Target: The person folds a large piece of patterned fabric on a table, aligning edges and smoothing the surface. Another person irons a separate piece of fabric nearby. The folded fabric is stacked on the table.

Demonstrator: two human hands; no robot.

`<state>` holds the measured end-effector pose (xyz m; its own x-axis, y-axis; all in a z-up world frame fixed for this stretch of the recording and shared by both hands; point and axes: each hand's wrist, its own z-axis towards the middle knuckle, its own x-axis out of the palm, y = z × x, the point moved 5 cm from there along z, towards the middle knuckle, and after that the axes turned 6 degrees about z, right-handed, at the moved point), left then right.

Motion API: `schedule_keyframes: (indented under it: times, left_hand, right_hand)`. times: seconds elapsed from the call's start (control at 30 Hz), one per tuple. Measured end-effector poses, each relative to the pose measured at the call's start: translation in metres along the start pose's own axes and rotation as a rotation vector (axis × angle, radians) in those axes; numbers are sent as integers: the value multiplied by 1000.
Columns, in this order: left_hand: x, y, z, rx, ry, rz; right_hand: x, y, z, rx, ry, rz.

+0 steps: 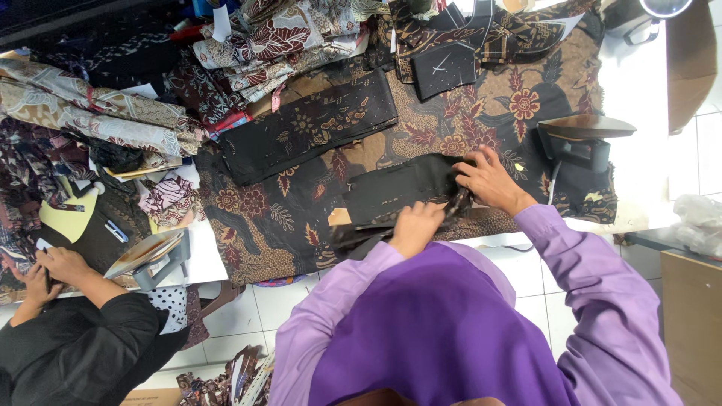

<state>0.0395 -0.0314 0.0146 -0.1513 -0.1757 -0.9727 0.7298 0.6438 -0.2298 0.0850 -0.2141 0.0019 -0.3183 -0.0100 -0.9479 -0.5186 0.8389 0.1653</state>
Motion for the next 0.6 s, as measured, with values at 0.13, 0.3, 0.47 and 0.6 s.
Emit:
schedule_keyframes:
  times: [0.13, 0.3, 0.47, 0.6]
  left_hand:
    - [-74, 50, -10, -122, -32, -257]
    - [-167, 98, -34, -259, -158, -295]
    - [-198, 103, -66, -137, -329, -25]
    - [-163, 116, -107, -86, -417, 139]
  right_hand:
    - [-7, -7, 12, 57, 50, 264]
    - [-5, 5, 38, 60, 27, 424]
    - [-10, 37, 48, -163, -316, 402]
    - [-2, 50, 36, -141, -431, 406]
